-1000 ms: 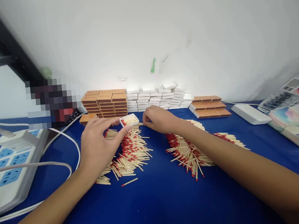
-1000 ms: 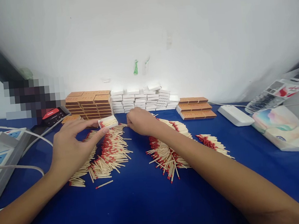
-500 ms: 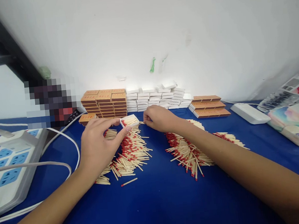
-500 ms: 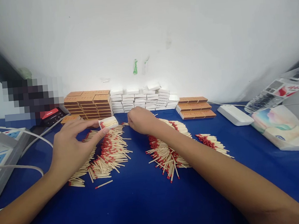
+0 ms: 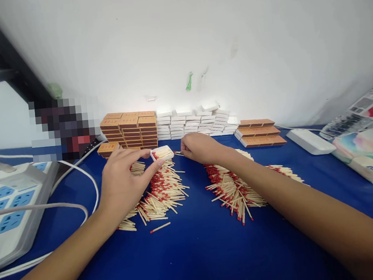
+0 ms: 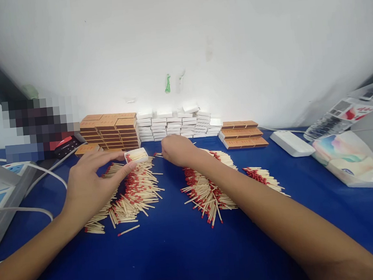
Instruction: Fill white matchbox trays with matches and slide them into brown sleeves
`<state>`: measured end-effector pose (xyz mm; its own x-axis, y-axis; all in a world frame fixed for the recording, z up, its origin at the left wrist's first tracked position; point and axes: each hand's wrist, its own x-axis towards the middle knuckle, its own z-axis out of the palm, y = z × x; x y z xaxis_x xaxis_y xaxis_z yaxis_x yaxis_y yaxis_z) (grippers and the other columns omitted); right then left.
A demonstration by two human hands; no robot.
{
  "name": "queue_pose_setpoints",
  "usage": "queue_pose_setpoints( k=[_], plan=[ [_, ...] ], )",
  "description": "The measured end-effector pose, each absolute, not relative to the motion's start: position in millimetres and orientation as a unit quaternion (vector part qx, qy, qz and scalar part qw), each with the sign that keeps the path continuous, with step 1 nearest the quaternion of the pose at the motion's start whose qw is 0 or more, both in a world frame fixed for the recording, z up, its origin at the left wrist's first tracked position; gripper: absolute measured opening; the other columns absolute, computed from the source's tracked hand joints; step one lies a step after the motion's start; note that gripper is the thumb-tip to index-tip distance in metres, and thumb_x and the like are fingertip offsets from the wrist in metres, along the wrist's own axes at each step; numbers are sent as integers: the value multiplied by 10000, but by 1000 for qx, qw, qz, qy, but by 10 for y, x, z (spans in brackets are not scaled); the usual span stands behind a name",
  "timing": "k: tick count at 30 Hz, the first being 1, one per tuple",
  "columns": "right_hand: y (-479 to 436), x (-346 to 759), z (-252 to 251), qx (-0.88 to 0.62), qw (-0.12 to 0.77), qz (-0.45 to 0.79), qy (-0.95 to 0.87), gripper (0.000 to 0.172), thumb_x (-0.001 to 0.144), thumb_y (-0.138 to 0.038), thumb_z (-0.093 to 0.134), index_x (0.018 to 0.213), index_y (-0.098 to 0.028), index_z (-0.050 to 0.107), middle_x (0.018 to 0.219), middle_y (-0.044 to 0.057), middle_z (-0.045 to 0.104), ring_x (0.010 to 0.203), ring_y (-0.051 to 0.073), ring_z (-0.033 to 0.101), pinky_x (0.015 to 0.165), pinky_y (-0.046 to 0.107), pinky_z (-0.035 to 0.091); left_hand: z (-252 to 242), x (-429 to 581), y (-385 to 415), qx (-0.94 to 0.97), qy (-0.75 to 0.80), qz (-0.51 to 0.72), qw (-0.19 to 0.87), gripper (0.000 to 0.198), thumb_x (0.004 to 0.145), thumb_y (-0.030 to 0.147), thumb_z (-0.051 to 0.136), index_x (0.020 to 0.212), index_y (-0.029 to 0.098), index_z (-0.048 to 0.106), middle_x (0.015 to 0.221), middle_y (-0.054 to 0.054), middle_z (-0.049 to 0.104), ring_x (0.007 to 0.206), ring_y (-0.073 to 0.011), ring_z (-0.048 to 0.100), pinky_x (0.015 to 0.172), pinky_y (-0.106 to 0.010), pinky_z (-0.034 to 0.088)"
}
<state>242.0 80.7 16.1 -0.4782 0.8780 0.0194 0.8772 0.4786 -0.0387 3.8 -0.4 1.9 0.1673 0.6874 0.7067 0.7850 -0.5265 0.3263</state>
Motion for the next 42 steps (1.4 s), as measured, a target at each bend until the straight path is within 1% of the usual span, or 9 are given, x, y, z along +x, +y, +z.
queue_pose_setpoints(
  k=[3, 10, 18, 20, 23, 29, 31, 36, 42],
  plan=[
    [800, 2438, 190, -511, 15, 22, -859, 177, 955, -178, 546, 913, -141, 714, 989, 153, 759, 868, 232, 641, 673, 319, 357, 17, 34, -3, -762, -487, -423, 56, 294, 867, 448, 830, 1018, 199, 792, 962, -41, 800, 926, -252, 702, 929, -421, 537],
    [782, 2529, 347, -502, 36, 67, -862, 122, 936, -199, 572, 862, -165, 663, 844, 106, 713, 730, 188, 582, 657, 324, 355, 21, 38, -5, -765, -483, -423, 48, 284, 869, 444, 828, 1006, 198, 790, 958, -44, 796, 900, -248, 691, 936, -431, 539],
    [618, 2566, 627, -432, 102, 145, -884, 113, 961, -283, 605, 912, -195, 656, 864, 53, 702, 722, 162, 564, 635, 315, 389, -26, 18, 25, -775, -481, -409, 33, 337, 863, 502, 819, 1034, 212, 794, 989, -50, 800, 921, -264, 706, 1094, -528, 481],
    [528, 2516, 686, -419, 96, 138, -892, 95, 962, -268, 608, 918, -196, 651, 859, 53, 696, 718, 165, 551, 622, 318, 374, -35, 22, 32, -781, -472, -408, 30, 364, 863, 528, 812, 1045, 213, 793, 991, -51, 800, 921, -265, 708, 1075, -522, 487],
    [410, 2411, 723, -405, 86, 116, -903, 105, 985, -236, 584, 904, -188, 629, 885, 68, 694, 749, 174, 551, 647, 327, 368, -32, 36, 23, -792, -457, -403, 27, 370, 874, 530, 801, 1059, 210, 794, 978, -51, 794, 919, -261, 694, 959, -467, 530],
    [379, 2307, 641, -387, 96, 72, -914, 107, 1023, -237, 576, 949, -174, 621, 991, 79, 672, 837, 180, 550, 704, 315, 359, -4, 53, -12, -799, -442, -406, 27, 363, 886, 508, 798, 1071, 196, 790, 992, -62, 787, 945, -251, 674, 922, -429, 523],
    [418, 2318, 625, -379, 115, 77, -915, 93, 1014, -236, 600, 947, -177, 627, 976, 64, 675, 824, 169, 544, 700, 306, 357, -1, 53, -13, -798, -445, -406, 25, 356, 883, 501, 804, 1080, 206, 790, 995, -57, 785, 948, -251, 674, 915, -425, 523],
    [576, 2396, 594, -423, 165, 63, -889, 192, 1031, -285, 574, 892, -178, 652, 905, 51, 691, 775, 158, 537, 690, 314, 350, 6, 30, -6, -770, -479, -420, 33, 343, 872, 512, 813, 1056, 223, 790, 1007, -47, 793, 944, -249, 693, 958, -437, 523],
    [807, 2501, 306, -507, 100, 51, -855, 178, 972, -335, 668, 924, -169, 713, 960, 78, 717, 795, 173, 575, 683, 325, 365, 25, -5, 12, -741, -515, -429, 40, 279, 885, 492, 802, 1041, 261, 792, 1028, -18, 809, 985, -251, 722, 961, -423, 529]
  ],
)
